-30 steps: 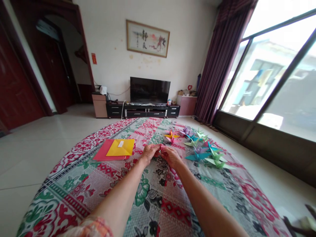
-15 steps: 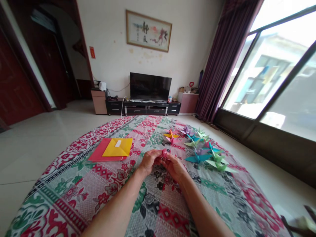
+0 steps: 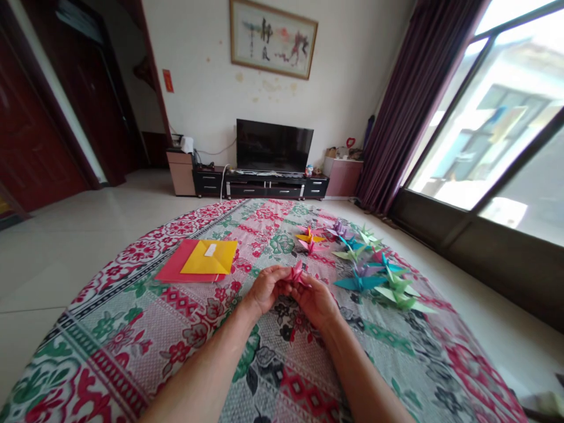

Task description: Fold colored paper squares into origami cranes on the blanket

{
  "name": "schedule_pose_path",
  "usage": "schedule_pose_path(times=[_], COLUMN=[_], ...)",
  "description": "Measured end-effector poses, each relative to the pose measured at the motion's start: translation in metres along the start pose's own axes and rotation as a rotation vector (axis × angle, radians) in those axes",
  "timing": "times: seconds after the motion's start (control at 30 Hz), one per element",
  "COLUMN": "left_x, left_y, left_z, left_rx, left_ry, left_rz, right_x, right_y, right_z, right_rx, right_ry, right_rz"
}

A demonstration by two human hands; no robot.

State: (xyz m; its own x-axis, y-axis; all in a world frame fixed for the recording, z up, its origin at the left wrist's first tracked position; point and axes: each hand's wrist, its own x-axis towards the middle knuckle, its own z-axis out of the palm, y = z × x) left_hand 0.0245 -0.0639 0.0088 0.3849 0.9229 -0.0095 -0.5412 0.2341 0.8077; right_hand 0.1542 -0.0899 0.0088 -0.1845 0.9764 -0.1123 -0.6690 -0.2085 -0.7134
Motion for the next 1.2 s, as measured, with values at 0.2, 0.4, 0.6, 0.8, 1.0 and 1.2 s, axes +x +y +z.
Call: schedule_pose_path(times=[0.2,0.4,0.6,0.8,1.0,1.2], left_x=[-0.0017,-0.0019,-0.0004,0.0007,0.0008,0.0002], left_y=[0.0015,0.0009,-0.0005,-0.0021,-0.0016,-0.0019], left_z=[0.0017,0.0012,0.0010,0.0005,0.0001,-0.0005], left_rx=[-0.016,-0.059,-0.074,-0.094,-0.084,-0.088], left_ry=[-0.048,-0.060,-0.061,-0.051,-0.037,-0.056], left_rz=[-0.012,-0.018,-0.012,-0.011,-0.009,-0.004], right_x=[-0.0007,0.0000,-0.0001,0.0004,0.0011,0.0015], right_y=[-0.0012,-0.0013,-0.0030,-0.0037,-0.0027,-0.0023], right_z=[-0.0008,-0.0018,-0.0011,-0.0016,-0.0038,-0.0050], right_rx=[-0.029,0.010,0.024,0.030,-0.003,0.008], right_ry=[-0.051,-0.048,-0.036,-0.022,-0.028,-0.017], right_rz=[-0.017,0.001,0.007,0.020,-0.004,0.001])
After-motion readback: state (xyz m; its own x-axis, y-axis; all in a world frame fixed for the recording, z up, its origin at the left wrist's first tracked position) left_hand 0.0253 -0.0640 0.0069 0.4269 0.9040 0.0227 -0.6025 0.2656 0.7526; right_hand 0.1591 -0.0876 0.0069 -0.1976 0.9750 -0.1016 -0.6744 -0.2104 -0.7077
